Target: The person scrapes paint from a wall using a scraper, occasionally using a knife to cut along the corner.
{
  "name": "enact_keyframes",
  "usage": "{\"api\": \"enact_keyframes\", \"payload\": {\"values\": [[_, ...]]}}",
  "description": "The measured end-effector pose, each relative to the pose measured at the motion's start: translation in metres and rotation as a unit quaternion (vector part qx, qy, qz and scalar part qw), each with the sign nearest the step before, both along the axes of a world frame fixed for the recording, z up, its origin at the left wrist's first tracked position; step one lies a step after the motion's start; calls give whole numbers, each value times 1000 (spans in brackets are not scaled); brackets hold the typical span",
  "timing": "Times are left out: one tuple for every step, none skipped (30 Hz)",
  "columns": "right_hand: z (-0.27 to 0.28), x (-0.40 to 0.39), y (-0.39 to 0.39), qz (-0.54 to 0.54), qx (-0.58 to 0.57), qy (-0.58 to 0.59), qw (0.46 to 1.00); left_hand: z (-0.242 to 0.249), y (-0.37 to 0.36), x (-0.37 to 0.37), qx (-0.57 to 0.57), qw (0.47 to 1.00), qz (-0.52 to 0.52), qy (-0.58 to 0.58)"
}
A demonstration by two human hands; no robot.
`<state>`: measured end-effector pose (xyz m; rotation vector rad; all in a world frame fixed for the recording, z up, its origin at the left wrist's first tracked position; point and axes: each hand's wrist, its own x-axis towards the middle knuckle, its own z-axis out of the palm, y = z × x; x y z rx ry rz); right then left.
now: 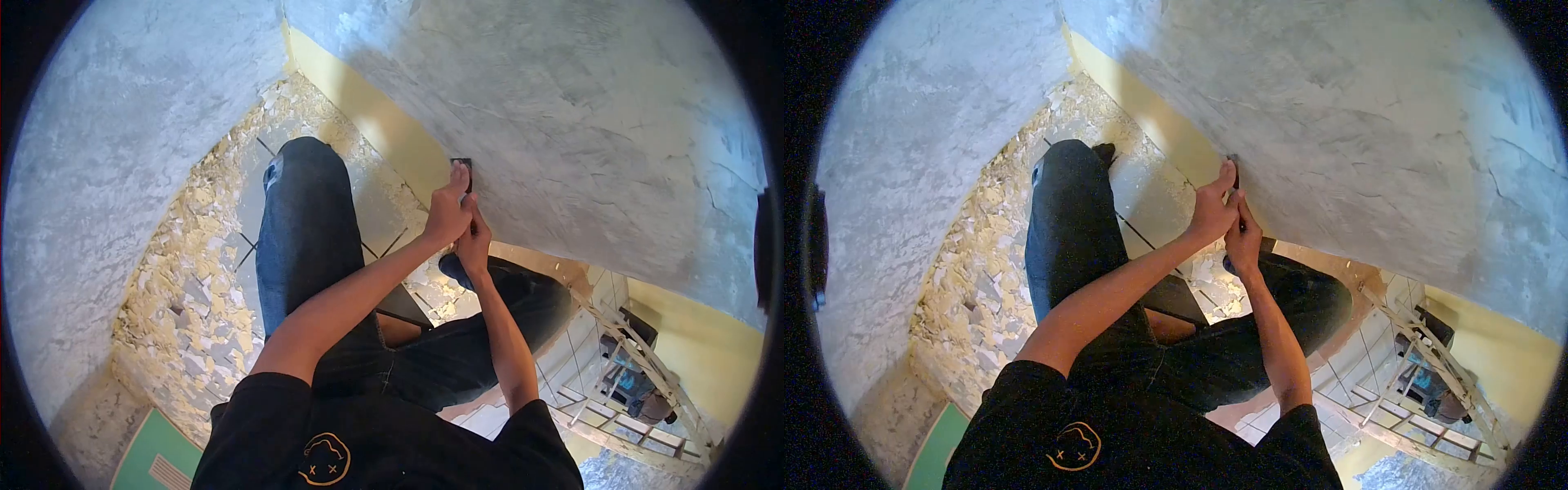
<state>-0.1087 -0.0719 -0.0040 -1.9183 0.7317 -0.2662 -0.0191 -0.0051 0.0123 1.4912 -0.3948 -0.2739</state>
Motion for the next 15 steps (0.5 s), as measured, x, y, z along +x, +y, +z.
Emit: {"api": "enact_keyframes", "payload": {"values": [[2,3,2,1,0,4,1000,-3,0,3,0,1000,1,4],[2,10,2,4,-2,-6,1000,-7,-1,11,10,1000,5,4],[6,18,3,5,-5,-16,1000,-10,-3,17,19,1000,7,4],[2,26,2,4,-7,-15,1000,-11,-3,23,16,1000,6,4],[-3,34,2,26,-40,-14,999,-11,-2,29,20,999,24,38],[-10,41,2,49,-72,-15,996,-10,0,34,24,996,44,71],[-19,48,3,56,-64,-46,995,-9,2,39,24,997,67,38],[-25,50,3,56,-62,-52,995,-7,5,42,26,997,69,32],[-25,50,3,61,-86,-81,991,-6,8,42,66,996,50,26],[-25,48,4,65,-111,-107,986,-5,10,39,106,994,32,23],[-24,41,3,65,-111,-108,986,-5,11,35,106,994,32,23],[-6,36,7,46,-70,-73,994,-5,10,30,62,998,22,22],[4,28,9,26,-29,-36,999,-4,8,24,18,999,11,24],[5,20,7,24,-30,-32,999,-4,7,16,17,999,9,27],[6,13,6,22,-49,-19,998,-3,6,10,17,1000,-1,18]]}}
